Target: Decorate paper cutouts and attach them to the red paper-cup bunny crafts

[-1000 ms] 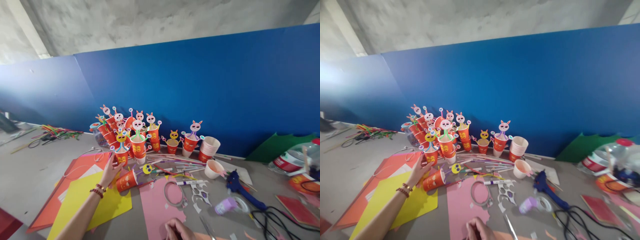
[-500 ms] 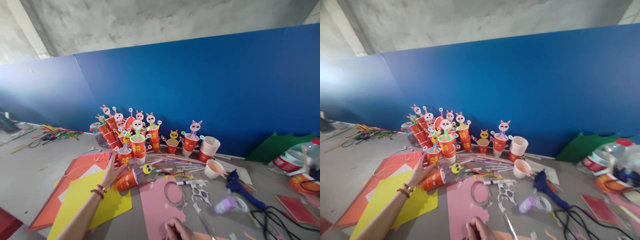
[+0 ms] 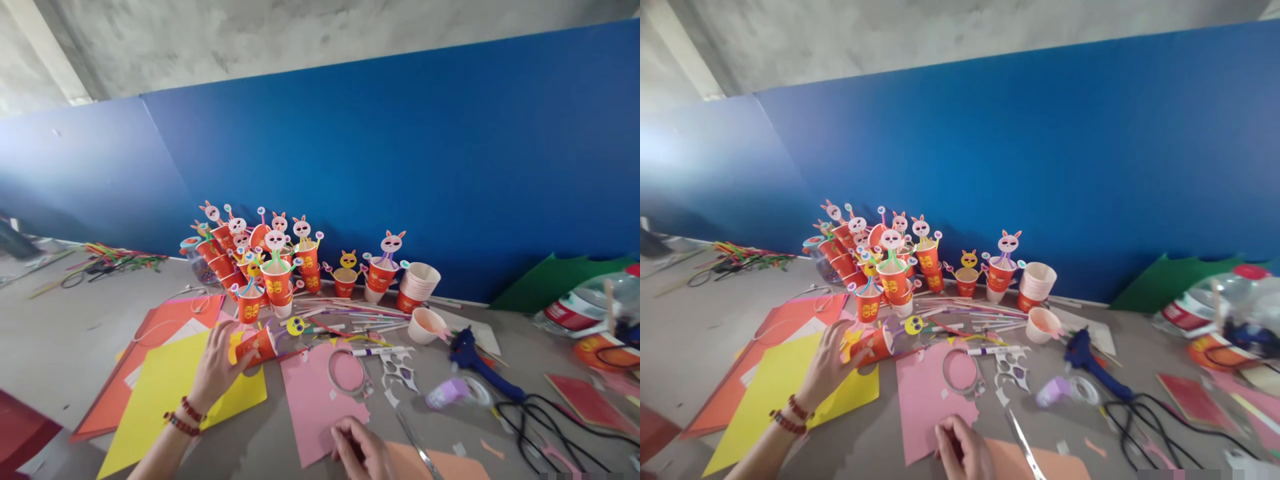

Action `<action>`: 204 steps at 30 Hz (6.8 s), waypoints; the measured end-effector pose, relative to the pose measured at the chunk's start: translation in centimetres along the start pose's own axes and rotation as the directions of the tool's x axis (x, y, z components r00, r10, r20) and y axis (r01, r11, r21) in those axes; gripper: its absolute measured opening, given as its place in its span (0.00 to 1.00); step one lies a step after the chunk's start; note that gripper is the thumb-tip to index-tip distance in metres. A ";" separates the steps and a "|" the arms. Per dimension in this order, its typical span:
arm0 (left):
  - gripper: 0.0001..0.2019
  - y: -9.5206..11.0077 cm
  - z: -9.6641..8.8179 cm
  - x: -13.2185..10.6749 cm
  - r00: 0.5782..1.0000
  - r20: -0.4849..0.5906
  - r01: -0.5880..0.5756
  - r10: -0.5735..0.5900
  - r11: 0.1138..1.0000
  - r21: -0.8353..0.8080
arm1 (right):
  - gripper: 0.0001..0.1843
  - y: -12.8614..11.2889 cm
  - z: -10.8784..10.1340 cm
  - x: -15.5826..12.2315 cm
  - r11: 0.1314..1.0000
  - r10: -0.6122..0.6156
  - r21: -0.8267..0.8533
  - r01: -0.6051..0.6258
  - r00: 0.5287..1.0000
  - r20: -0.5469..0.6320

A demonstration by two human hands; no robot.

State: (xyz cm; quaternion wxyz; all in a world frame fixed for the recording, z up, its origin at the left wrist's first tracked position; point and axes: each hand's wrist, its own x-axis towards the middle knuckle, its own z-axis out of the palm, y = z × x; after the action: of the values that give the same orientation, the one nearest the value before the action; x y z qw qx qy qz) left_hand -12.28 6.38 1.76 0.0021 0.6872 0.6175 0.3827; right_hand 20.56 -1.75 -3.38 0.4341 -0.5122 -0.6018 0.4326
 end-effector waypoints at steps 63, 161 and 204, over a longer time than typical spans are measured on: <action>0.33 16.8 5.6 -8.2 0.770 0.636 0.577 -0.054 0.485 -0.657 | 0.18 -4.8 -5.7 0.5 0.856 0.182 0.507 -0.104 0.978 -0.106; 0.17 17.2 6.6 -7.8 0.749 0.656 0.460 0.090 0.642 -0.613 | 0.08 -5.0 -7.4 -0.3 0.872 -0.408 -0.288 0.396 0.913 0.017; 0.11 8.7 -0.9 -1.4 0.999 0.038 0.009 -0.010 1.000 0.022 | 0.08 -2.3 -14.2 -4.5 0.798 -0.264 -0.594 0.103 0.945 -0.191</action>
State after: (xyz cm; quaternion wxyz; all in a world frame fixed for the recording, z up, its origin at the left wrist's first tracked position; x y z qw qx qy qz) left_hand -5.31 2.70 5.81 0.0083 0.6914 0.6246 0.3629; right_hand 34.19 -5.38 2.01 0.3750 -0.6110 -0.6878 0.1136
